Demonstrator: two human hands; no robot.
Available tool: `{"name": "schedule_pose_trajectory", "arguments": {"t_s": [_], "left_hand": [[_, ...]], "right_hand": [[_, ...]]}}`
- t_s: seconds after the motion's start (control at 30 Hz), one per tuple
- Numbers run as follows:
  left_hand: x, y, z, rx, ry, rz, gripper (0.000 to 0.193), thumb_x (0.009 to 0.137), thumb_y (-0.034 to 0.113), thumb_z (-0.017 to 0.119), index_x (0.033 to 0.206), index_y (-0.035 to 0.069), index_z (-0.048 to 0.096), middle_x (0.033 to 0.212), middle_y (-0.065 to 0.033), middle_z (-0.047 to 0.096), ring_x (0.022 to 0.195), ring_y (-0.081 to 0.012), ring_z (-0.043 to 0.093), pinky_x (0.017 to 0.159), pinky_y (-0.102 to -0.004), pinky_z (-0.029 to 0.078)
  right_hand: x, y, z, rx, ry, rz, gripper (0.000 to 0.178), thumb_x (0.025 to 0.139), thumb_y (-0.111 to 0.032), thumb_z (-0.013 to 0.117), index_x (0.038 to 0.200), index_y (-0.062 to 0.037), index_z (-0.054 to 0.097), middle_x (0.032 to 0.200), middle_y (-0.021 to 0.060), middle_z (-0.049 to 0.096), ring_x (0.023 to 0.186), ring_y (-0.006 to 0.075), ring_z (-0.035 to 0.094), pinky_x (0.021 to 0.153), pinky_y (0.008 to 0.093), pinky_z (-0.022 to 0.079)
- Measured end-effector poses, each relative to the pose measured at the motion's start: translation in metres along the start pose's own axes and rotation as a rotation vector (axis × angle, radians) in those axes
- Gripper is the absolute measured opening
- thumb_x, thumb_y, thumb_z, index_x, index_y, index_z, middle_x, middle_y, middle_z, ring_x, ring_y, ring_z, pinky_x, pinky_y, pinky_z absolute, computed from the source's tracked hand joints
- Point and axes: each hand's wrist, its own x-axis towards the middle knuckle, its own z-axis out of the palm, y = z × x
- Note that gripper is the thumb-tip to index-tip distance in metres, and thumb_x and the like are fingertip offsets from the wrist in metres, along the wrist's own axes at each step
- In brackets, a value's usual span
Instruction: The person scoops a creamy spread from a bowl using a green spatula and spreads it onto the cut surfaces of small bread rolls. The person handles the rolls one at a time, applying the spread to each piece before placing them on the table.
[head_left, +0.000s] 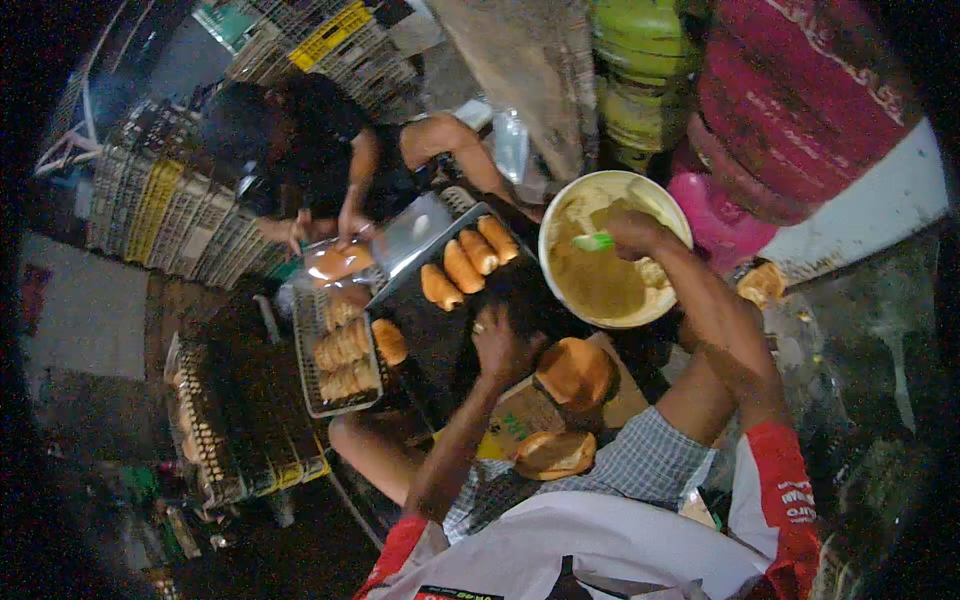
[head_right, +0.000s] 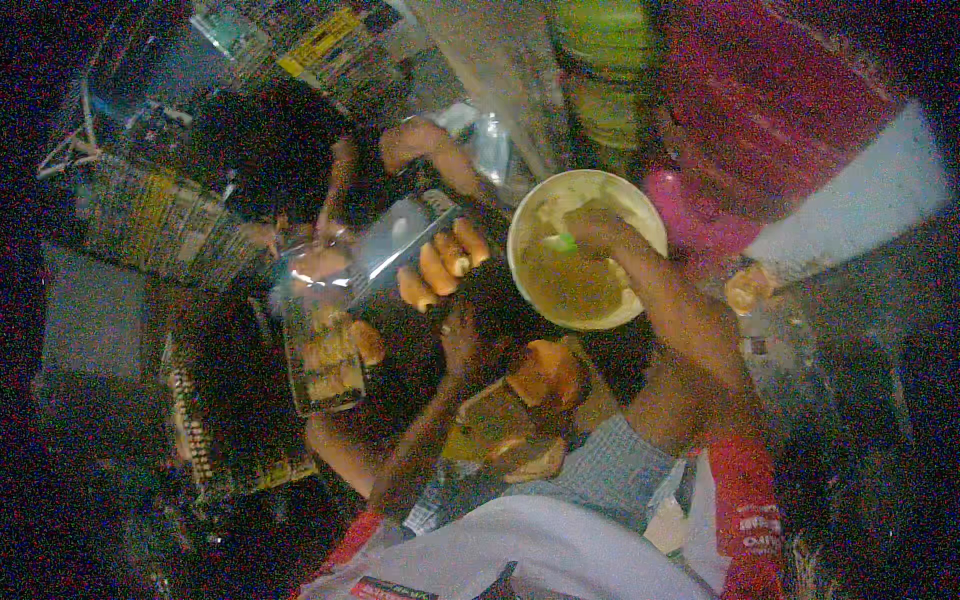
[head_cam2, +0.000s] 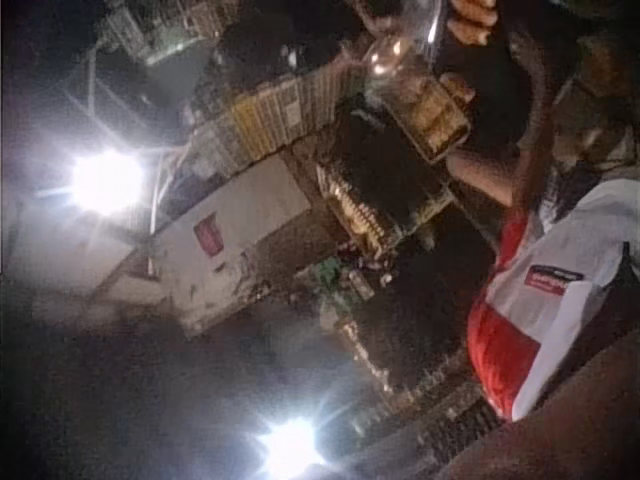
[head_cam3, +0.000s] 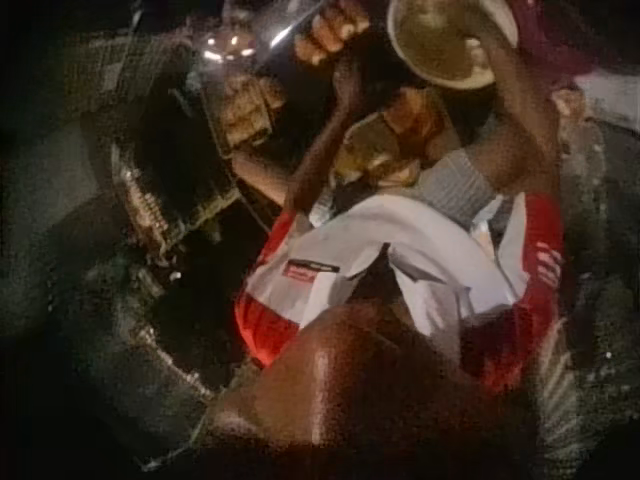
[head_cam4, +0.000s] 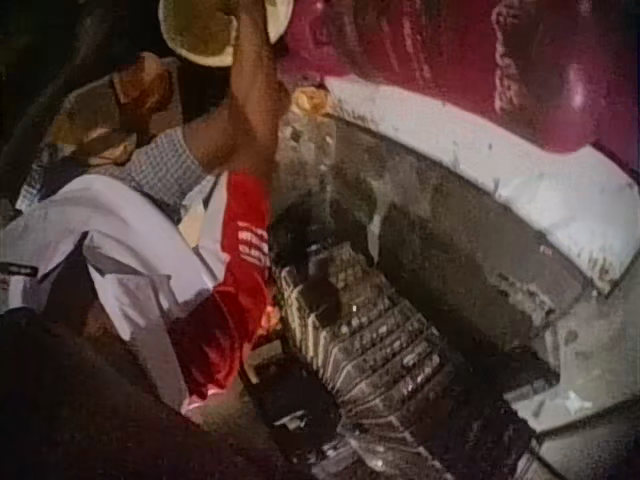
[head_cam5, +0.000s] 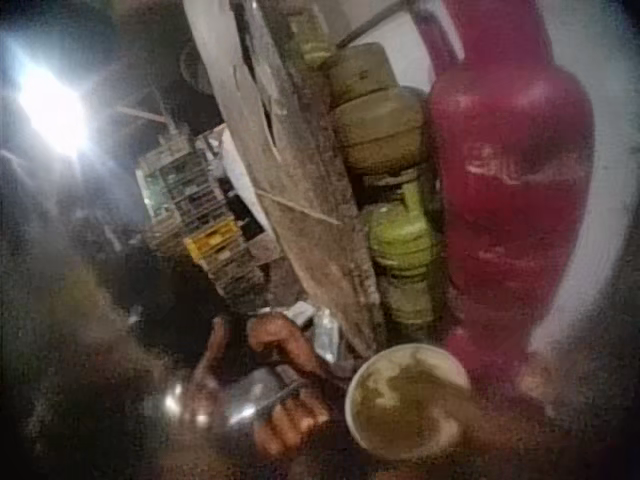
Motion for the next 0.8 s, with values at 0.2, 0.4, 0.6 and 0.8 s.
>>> {"name": "schedule_pose_trajectory", "arguments": {"t_s": [0.2, 0.4, 0.6, 0.8], "left_hand": [[-0.072, 0.065, 0.111, 0.287, -0.023, 0.296, 0.098, 0.078, 0.044, 0.070, 0.155, 0.016, 0.017, 0.151, -0.0233, 0.026, 0.140, -0.0414, 0.029, 0.108, -0.0636, 0.025], [-0.052, 0.073, 0.055, 0.024, -0.311, 0.085, 0.087, 0.079, 0.040, 0.070, 0.150, 0.012, 0.029, 0.145, -0.0203, 0.038, 0.128, -0.0402, 0.046, 0.106, -0.0615, 0.029], [-0.057, -0.047, 0.054, -0.889, 0.029, -0.309, 0.063, 0.084, 0.043, 0.069, 0.132, 0.007, 0.048, 0.120, -0.0187, 0.060, 0.107, -0.0334, 0.062, 0.088, -0.0463, 0.051], [-0.027, 0.001, -0.017, -2.199, -0.381, -0.346, 0.077, 0.088, 0.072, 0.045, 0.132, 0.010, 0.049, 0.119, -0.0152, 0.062, 0.105, -0.0298, 0.063, 0.086, -0.0494, 0.054]], "right_hand": [[0.094, 0.055, 0.156, 0.004, 0.008, 0.046, 0.020, 0.065, -0.010, 0.066, 0.082, -0.0003, 0.071, 0.078, 0.0234, 0.067, 0.074, 0.0391, 0.067, 0.065, 0.0491, 0.053], [0.071, 0.034, 0.162, 0.308, -0.176, 0.018, 0.022, 0.068, -0.013, 0.066, 0.087, -0.0006, 0.070, 0.074, 0.0193, 0.068, 0.066, 0.0300, 0.068, 0.060, 0.0446, 0.053], [0.055, -0.021, 0.042, 0.090, -0.278, -0.414, 0.013, 0.079, -0.011, 0.055, 0.080, -0.0018, 0.064, 0.067, 0.0105, 0.066, 0.051, 0.0191, 0.063, 0.047, 0.0374, 0.049], [-0.042, -0.058, -0.030, 0.538, -0.075, -0.343, 0.026, 0.088, -0.029, 0.061, 0.099, -0.0082, 0.071, 0.080, 0.0170, 0.068, 0.075, 0.0251, 0.067, 0.064, 0.0398, 0.052]]}}
